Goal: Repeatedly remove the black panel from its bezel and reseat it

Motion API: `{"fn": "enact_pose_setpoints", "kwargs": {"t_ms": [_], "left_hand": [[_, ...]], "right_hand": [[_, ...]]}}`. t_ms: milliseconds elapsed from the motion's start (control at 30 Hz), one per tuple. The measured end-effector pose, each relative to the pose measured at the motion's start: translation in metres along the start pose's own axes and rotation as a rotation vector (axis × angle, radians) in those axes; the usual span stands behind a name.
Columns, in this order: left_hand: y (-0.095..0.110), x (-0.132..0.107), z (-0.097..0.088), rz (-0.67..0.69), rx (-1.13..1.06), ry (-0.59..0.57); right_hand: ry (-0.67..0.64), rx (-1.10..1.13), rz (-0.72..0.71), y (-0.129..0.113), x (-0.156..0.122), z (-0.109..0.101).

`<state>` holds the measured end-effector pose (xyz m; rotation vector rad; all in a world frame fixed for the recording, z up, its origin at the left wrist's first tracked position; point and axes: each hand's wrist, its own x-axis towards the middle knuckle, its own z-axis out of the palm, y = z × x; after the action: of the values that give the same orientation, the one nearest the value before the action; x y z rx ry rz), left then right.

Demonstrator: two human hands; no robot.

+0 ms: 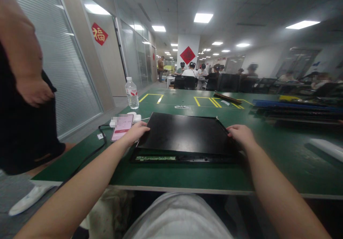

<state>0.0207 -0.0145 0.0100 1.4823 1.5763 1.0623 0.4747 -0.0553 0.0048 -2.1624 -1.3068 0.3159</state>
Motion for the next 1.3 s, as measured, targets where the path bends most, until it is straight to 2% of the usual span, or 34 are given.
{"fn": "enact_pose_setpoints", "kwargs": {"t_ms": [100, 267, 733, 933, 1133, 1300], "left_hand": [[-0.001, 0.001, 0.0, 0.004, 0.019, -0.029], [0.001, 0.0, -0.002, 0.059, 0.055, 0.022], [-0.003, 0.003, -0.006, 0.135, -0.018, 0.009], [-0.005, 0.005, -0.008, 0.203, 0.092, 0.007], [-0.011, 0.008, -0.007, 0.287, 0.371, -0.008], [-0.015, 0.014, -0.006, 0.287, 0.473, -0.084]], "right_hand": [[0.001, 0.003, 0.002, 0.001, 0.001, 0.001], [0.004, 0.007, 0.002, 0.003, 0.002, 0.002], [0.012, -0.001, -0.008, 0.003, 0.004, 0.002], [0.012, 0.027, 0.001, 0.008, 0.008, 0.006], [0.008, 0.023, -0.006, 0.01, 0.008, 0.005], [0.013, 0.026, 0.0, 0.007, 0.005, 0.003]]}}
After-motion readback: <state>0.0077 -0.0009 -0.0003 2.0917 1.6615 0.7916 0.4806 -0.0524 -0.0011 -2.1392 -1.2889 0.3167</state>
